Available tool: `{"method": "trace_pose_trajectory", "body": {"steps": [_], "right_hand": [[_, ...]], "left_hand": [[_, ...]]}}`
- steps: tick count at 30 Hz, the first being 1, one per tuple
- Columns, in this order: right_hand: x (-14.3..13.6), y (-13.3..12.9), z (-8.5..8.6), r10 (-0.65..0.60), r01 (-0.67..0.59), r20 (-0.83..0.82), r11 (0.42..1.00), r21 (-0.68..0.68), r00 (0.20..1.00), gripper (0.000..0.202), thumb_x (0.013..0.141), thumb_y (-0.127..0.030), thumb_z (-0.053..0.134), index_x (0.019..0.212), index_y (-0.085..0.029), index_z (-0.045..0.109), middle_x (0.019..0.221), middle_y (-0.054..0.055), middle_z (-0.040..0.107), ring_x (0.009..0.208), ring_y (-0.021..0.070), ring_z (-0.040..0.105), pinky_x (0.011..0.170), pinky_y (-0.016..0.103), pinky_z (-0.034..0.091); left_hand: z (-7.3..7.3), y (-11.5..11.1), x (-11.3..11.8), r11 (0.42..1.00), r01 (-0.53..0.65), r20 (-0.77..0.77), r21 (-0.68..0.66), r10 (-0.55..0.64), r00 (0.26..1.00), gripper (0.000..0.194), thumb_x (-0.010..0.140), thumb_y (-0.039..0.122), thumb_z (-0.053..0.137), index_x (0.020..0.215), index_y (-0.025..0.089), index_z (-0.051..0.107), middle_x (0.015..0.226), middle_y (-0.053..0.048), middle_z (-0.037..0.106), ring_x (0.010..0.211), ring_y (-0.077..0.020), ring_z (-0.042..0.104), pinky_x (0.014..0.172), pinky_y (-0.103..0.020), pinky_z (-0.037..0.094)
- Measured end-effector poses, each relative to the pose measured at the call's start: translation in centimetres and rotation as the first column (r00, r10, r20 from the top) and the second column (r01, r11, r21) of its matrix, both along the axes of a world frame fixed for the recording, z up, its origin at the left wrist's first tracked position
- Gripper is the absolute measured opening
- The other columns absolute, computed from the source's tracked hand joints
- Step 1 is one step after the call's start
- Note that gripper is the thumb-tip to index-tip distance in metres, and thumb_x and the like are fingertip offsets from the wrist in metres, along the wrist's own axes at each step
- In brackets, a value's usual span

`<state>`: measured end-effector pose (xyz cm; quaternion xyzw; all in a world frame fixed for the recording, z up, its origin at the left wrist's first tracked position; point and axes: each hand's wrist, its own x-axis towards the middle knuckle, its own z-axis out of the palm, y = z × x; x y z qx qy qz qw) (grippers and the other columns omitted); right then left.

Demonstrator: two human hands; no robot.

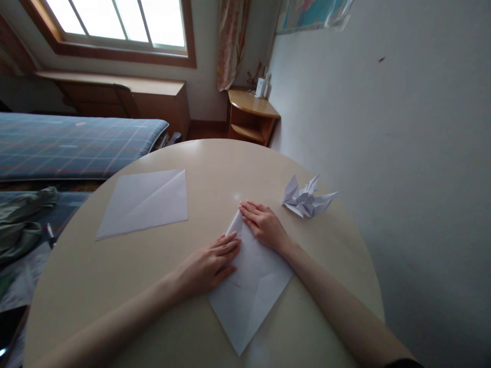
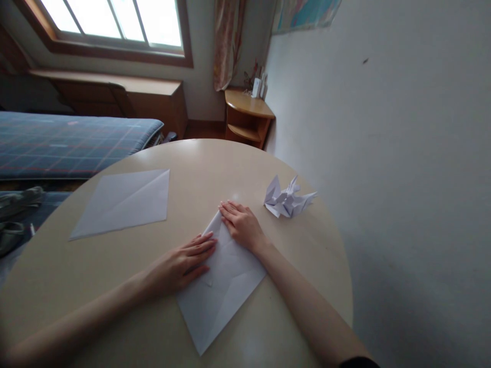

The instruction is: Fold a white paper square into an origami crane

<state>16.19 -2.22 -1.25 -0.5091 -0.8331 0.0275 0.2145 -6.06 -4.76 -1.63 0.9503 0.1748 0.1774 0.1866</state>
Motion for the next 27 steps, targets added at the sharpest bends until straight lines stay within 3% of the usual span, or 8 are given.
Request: {"method": "trace_pose_trajectory", "body": {"steps": [6,10,17,22,27], "right_hand": [[-0.03,-0.06,0.05,0.004,-0.004,0.001,1.0,-0.003,1.0,0.037,0.09,-0.022,0.042,0.126,-0.02,0.051,0.13,0.004,0.052,0.125,0.02,0.041,0.1,0.038,0.035],[0.01,-0.01,-0.12,0.003,-0.003,-0.002,1.0,0.002,1.0,0.037,0.09,-0.022,0.042,0.126,-0.018,0.051,0.13,0.005,0.053,0.125,0.0194,0.04,0.101,0.037,0.035],[-0.18,-0.25,0.08,0.003,-0.004,0.054,0.999,0.034,0.999,0.037,0.091,-0.022,0.04,0.126,-0.018,0.051,0.13,0.005,0.053,0.125,0.0206,0.041,0.098,0.038,0.036],[-0.46,-0.74,0.7,0.074,-0.08,0.122,0.996,0.05,0.99,0.036,0.091,-0.023,0.039,0.124,-0.019,0.054,0.127,0.005,0.055,0.113,0.0221,0.05,0.092,0.04,0.038],[-0.56,-0.78,0.63,0.011,-0.016,0.132,0.999,0.042,0.991,0.036,0.092,-0.026,0.039,0.124,-0.019,0.054,0.126,0.004,0.057,0.107,0.0231,0.05,0.088,0.04,0.038]], "left_hand": [[0.5,0.04,-0.12,1.0,0.008,-0.004,0.007,-0.008,1.0,0.037,0.092,0.025,0.042,0.126,0.012,0.049,0.135,-0.012,0.045,0.132,-0.0231,0.029,0.108,-0.041,0.033],[0.56,0.01,-0.21,1.0,-0.003,0.034,0.023,0.002,0.999,0.036,0.091,0.025,0.043,0.124,0.013,0.051,0.139,-0.013,0.039,0.134,-0.0246,0.025,0.107,-0.042,0.034],[0.49,0.0,-0.16,1.0,-0.023,-0.033,-0.011,0.023,0.999,0.048,0.09,0.026,0.045,0.134,0.01,0.037,0.139,-0.014,0.038,0.134,-0.0229,0.024,0.109,-0.041,0.031],[0.16,-0.13,-0.15,1.0,-0.029,-0.041,-0.011,0.029,0.999,0.052,0.09,0.025,0.044,0.137,0.01,0.031,0.141,-0.015,0.035,0.135,-0.0227,0.021,0.11,-0.042,0.028],[0.2,-0.3,-0.17,0.999,-0.034,-0.059,-0.012,0.034,0.998,0.052,0.09,0.024,0.042,0.139,0.01,0.028,0.142,-0.015,0.033,0.136,-0.0234,0.019,0.11,-0.041,0.027]]}}
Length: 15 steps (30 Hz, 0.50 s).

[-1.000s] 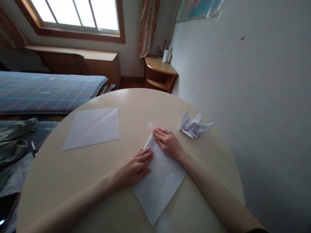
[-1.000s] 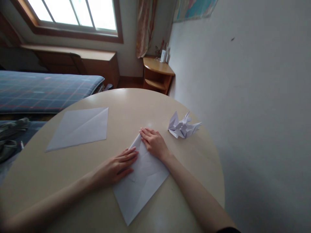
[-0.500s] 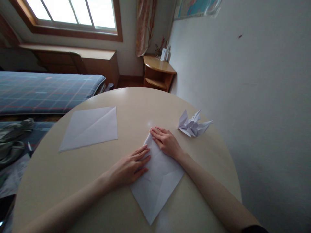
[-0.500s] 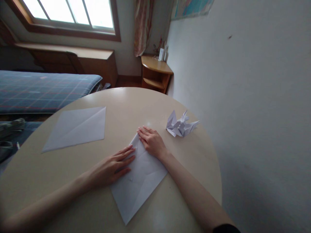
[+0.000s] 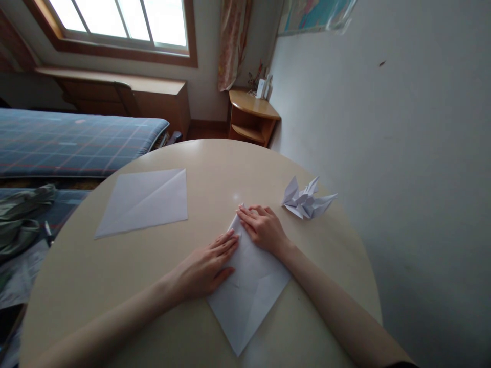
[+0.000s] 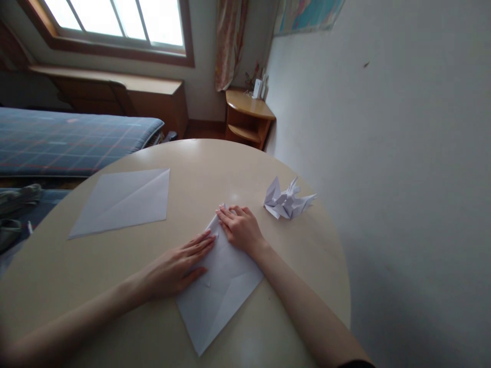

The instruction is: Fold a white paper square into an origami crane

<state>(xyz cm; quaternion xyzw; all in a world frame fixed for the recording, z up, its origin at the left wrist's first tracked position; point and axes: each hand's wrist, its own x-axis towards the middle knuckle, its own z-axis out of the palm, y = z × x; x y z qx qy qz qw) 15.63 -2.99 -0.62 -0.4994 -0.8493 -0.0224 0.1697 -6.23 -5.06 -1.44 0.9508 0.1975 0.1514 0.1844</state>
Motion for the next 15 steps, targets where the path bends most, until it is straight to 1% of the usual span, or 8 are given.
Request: {"method": "trace_pose_trajectory", "body": {"steps": [3,6,10,15], "right_hand": [[-0.02,0.06,-0.06,-0.032,0.032,0.011,0.999,0.003,0.999,0.037,0.092,-0.026,0.038,0.125,-0.019,0.053,0.127,0.004,0.056,0.109,0.0231,0.049,0.088,0.039,0.037],[-0.06,0.05,0.08,-0.036,0.037,0.042,0.999,0.0,0.998,0.038,0.092,-0.026,0.037,0.126,-0.019,0.051,0.129,0.004,0.054,0.111,0.0234,0.047,0.089,0.039,0.035],[-0.15,0.01,0.3,-0.057,0.058,0.096,0.998,-0.003,0.994,0.038,0.093,-0.026,0.036,0.128,-0.018,0.048,0.132,0.002,0.05,0.113,0.0217,0.045,0.09,0.036,0.033],[-0.22,0.04,0.15,-0.089,0.091,0.091,0.996,-0.019,0.992,0.038,0.094,-0.028,0.034,0.129,-0.02,0.048,0.133,-0.001,0.05,0.114,0.0205,0.044,0.091,0.035,0.032]], "left_hand": [[0.2,-0.06,0.03,1.0,0.005,-0.021,-0.001,-0.005,1.0,0.052,0.09,0.024,0.042,0.138,0.008,0.029,0.142,-0.016,0.032,0.136,-0.0239,0.019,0.11,-0.04,0.027],[0.32,-0.08,0.1,1.0,0.007,-0.022,-0.006,-0.007,1.0,0.052,0.09,0.024,0.041,0.138,0.007,0.029,0.142,-0.016,0.032,0.136,-0.0236,0.018,0.111,-0.04,0.027],[0.36,-0.13,0.17,1.0,0.009,-0.039,-0.022,-0.01,0.999,0.052,0.09,0.024,0.041,0.137,0.005,0.03,0.142,-0.017,0.032,0.136,-0.0228,0.017,0.111,-0.039,0.025],[0.43,-0.21,0.16,1.0,0.0,-0.051,-0.03,-0.001,0.999,0.052,0.09,0.024,0.04,0.137,0.006,0.03,0.143,-0.016,0.031,0.136,-0.0226,0.016,0.111,-0.039,0.025]]}}
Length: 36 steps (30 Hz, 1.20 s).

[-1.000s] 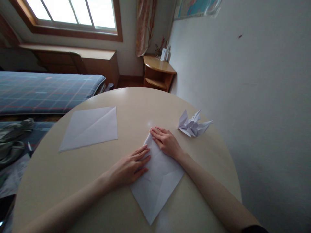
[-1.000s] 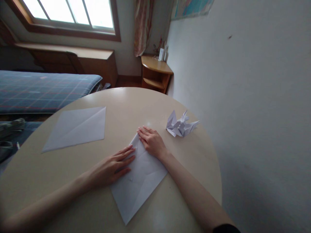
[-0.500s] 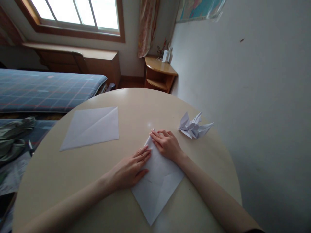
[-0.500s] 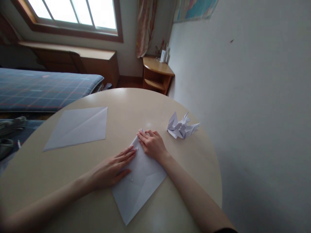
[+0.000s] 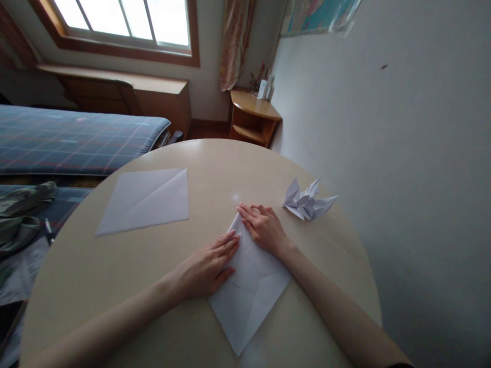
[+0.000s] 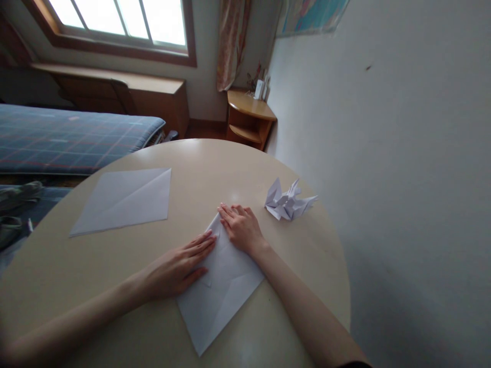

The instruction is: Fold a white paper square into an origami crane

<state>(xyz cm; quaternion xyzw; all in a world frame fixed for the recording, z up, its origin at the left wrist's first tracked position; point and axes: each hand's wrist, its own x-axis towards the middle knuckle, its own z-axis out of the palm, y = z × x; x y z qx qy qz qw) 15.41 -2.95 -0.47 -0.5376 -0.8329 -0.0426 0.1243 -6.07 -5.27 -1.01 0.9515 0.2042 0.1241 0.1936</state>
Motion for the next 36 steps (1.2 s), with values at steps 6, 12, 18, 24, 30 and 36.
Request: {"method": "trace_pose_trajectory", "body": {"steps": [6,12,18,24,30,36], "right_hand": [[-0.06,0.01,-0.18,-0.043,0.043,-0.027,0.999,0.004,0.999,0.039,0.094,-0.028,0.034,0.13,-0.02,0.047,0.133,0.0,0.049,0.113,0.0216,0.044,0.091,0.036,0.03],[-0.17,-0.05,0.08,-0.038,0.038,-0.002,0.999,0.014,0.999,0.04,0.094,-0.028,0.032,0.131,-0.02,0.045,0.134,0.002,0.049,0.114,0.0225,0.042,0.09,0.037,0.029],[-0.06,-0.03,0.15,-0.012,0.012,0.008,1.0,0.012,1.0,0.039,0.094,-0.027,0.032,0.13,-0.02,0.046,0.133,0.001,0.05,0.115,0.0215,0.042,0.091,0.036,0.028],[-0.12,-0.03,0.31,-0.028,0.028,0.01,1.0,0.001,1.0,0.039,0.094,-0.027,0.033,0.128,-0.018,0.048,0.132,0.002,0.051,0.116,0.021,0.042,0.092,0.036,0.027],[-0.17,-0.04,0.39,-0.044,0.044,0.011,0.999,-0.02,0.999,0.039,0.094,-0.028,0.033,0.13,-0.02,0.047,0.133,0.001,0.05,0.116,0.0199,0.042,0.092,0.035,0.028],[-0.22,0.03,0.24,-0.062,0.063,0.043,0.998,-0.02,0.997,0.04,0.094,-0.028,0.031,0.131,-0.021,0.045,0.134,0.002,0.048,0.117,0.0201,0.041,0.092,0.035,0.027]], "left_hand": [[0.32,-0.03,0.1,1.0,0.002,-0.015,0.007,-0.001,1.0,0.05,0.091,0.024,0.039,0.136,0.005,0.031,0.143,-0.016,0.031,0.136,-0.0219,0.015,0.112,-0.04,0.025],[0.43,-0.05,0.09,1.0,0.007,-0.04,0.022,-0.006,0.999,0.05,0.091,0.024,0.039,0.135,0.0,0.032,0.142,-0.018,0.031,0.136,-0.0226,0.015,0.111,-0.039,0.025],[0.36,-0.06,0.02,0.999,0.008,-0.047,0.033,-0.007,0.999,0.05,0.092,0.026,0.038,0.135,0.002,0.032,0.142,-0.018,0.031,0.136,-0.0221,0.015,0.111,-0.038,0.025],[0.07,0.05,-0.05,0.999,0.017,-0.02,0.041,-0.017,1.0,0.05,0.092,0.026,0.038,0.136,0.004,0.031,0.142,-0.017,0.032,0.136,-0.0212,0.015,0.111,-0.039,0.026],[-0.14,0.07,-0.15,0.999,0.02,-0.005,0.032,-0.02,1.0,0.051,0.091,0.026,0.039,0.137,0.004,0.03,0.142,-0.017,0.033,0.137,-0.0214,0.015,0.112,-0.038,0.025],[-0.22,0.06,-0.15,1.0,0.016,0.038,0.018,-0.016,0.999,0.052,0.091,0.025,0.04,0.138,0.007,0.028,0.142,-0.016,0.033,0.136,-0.0223,0.017,0.111,-0.04,0.027]]}}
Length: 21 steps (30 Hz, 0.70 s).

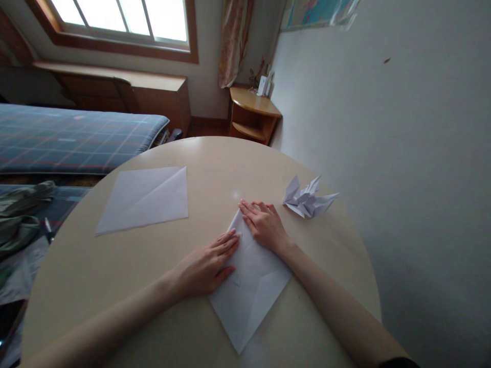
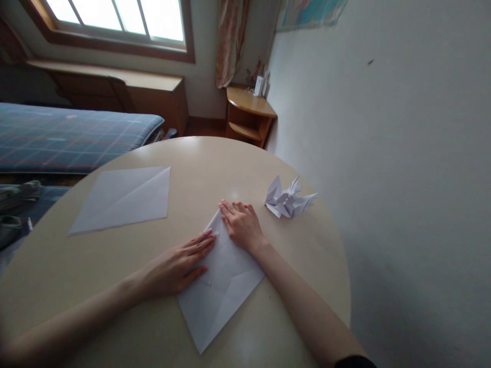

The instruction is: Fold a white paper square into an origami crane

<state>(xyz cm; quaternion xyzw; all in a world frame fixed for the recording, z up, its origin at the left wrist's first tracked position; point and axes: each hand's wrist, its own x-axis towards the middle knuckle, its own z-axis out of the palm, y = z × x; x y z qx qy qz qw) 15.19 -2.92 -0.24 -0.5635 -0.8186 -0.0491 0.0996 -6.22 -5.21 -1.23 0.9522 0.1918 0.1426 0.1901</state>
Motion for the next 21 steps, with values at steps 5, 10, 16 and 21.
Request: {"method": "trace_pose_trajectory", "body": {"steps": [5,10,16,21], "right_hand": [[-0.1,0.0,0.1,-0.006,0.006,0.015,1.0,0.001,1.0,0.04,0.095,-0.028,0.029,0.132,-0.021,0.044,0.134,0.002,0.048,0.116,0.0215,0.041,0.091,0.037,0.028],[0.0,0.0,-0.2,-0.031,0.031,-0.005,0.999,0.007,1.0,0.045,0.095,-0.029,0.027,0.139,-0.024,0.033,0.134,0.002,0.048,0.119,0.0247,0.039,0.092,0.041,0.027],[0.4,0.4,-1.2,-0.098,0.098,-0.013,0.995,0.02,0.995,0.051,0.095,-0.031,0.027,0.143,-0.017,0.018,0.144,0.009,0.033,0.128,0.0224,0.03,0.098,0.039,0.024],[0.6,0.5,-1.4,-0.139,0.147,-0.092,0.986,0.083,0.986,0.05,0.095,-0.029,0.03,0.14,-0.01,0.025,0.142,0.01,0.037,0.13,0.0227,0.026,0.099,0.039,0.021]], "left_hand": [[0.1,-0.1,0.0,1.0,-0.001,0.009,-0.002,0.001,1.0,0.053,0.09,0.023,0.04,0.139,0.007,0.027,0.142,-0.016,0.033,0.136,-0.0226,0.017,0.11,-0.041,0.028],[0.4,-0.1,0.0,1.0,0.0,-0.039,0.029,0.001,0.999,0.05,0.09,0.023,0.039,0.135,0.002,0.032,0.141,-0.018,0.034,0.136,-0.0224,0.016,0.111,-0.039,0.027],[0.6,-0.3,0.3,0.992,-0.015,-0.105,0.129,0.029,0.994,0.049,0.091,0.026,0.039,0.134,0.003,0.035,0.14,-0.018,0.036,0.134,-0.0228,0.024,0.11,-0.039,0.027],[1.1,-0.6,0.6,0.975,-0.049,-0.142,0.217,0.081,0.987,0.047,0.091,0.027,0.04,0.131,0.004,0.039,0.138,-0.016,0.04,0.129,-0.0218,0.036,0.109,-0.035,0.027]]}}
